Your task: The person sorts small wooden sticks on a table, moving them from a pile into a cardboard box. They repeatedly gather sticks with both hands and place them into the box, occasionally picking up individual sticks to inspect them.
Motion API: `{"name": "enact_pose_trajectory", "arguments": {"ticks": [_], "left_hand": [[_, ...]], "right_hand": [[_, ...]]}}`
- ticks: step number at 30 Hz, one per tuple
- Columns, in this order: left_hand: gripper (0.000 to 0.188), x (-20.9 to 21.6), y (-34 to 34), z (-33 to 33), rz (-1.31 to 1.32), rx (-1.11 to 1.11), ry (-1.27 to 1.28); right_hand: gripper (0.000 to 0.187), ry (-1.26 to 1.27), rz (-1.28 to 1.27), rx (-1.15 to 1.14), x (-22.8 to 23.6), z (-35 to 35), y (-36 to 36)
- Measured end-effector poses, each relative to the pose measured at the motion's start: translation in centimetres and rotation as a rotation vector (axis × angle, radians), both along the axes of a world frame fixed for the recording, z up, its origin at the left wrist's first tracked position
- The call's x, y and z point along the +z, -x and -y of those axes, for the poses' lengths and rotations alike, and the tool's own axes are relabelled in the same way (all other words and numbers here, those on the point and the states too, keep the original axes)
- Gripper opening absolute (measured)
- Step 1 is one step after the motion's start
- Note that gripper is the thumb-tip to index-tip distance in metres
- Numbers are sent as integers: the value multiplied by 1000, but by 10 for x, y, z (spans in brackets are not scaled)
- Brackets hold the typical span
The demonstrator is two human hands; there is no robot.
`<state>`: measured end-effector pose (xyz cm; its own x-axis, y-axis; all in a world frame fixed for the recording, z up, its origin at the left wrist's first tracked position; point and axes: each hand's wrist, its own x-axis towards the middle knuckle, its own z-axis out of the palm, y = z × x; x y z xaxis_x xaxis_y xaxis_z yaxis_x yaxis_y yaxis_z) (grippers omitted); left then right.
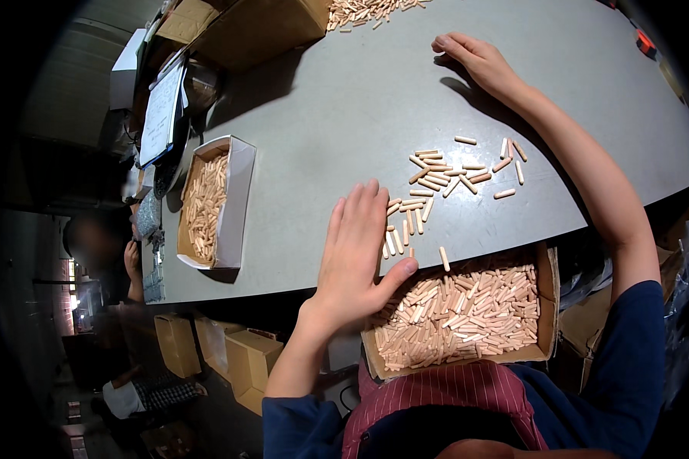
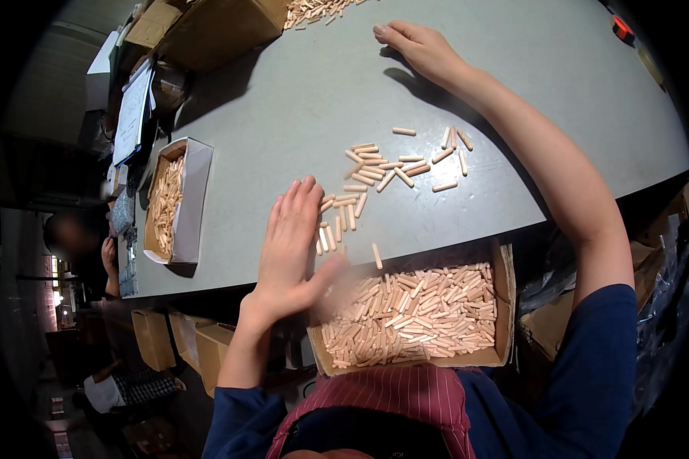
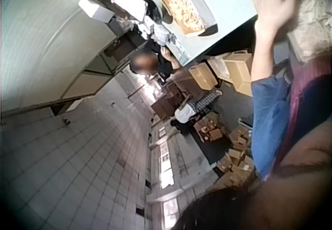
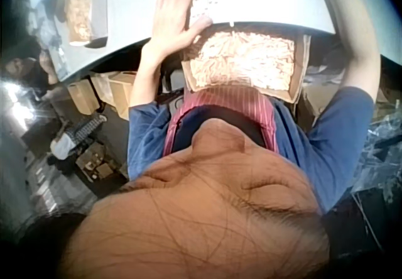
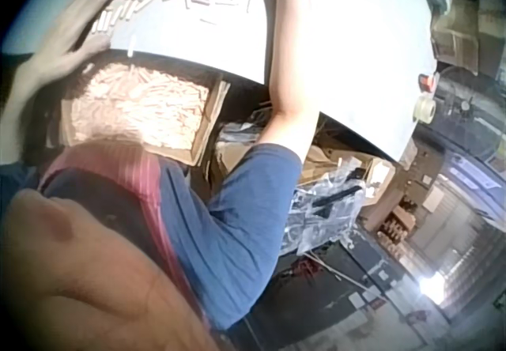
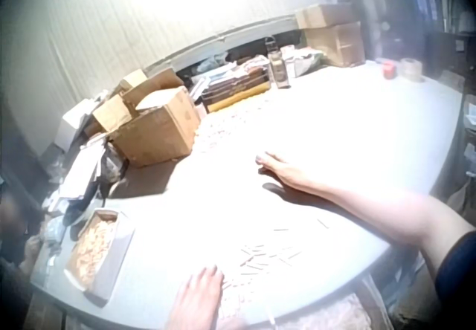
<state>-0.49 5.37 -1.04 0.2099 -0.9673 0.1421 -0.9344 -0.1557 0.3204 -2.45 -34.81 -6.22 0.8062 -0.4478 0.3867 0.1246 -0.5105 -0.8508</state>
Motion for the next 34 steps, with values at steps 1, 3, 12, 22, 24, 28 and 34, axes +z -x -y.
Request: {"name": "enact_pose_trajectory", "arguments": {"ticks": [1,3,12,22,24,28,34], "left_hand": [[89,0,1,0,9,3,0],[90,-3,0,0,6,6,5],[51,-10,3,-18,-339,185,379],[42,-23,53,-4,37,-42,436],[40,-26,54,-1,72,-12,452],[36,-28,54,6,100,19,514],[35,-29,52,6,79,24,566]], "right_hand": [[47,3,-1,-1,0,0,0],[47,4,-2,-1,0,0,0],[56,58,22,-38,-1,-1,2],[51,64,34,-4,1,-1,2],[51,93,28,-5,1,-1,1],[50,141,5,-16,1,-1,2],[49,235,-76,-51,5,0,4]]}}
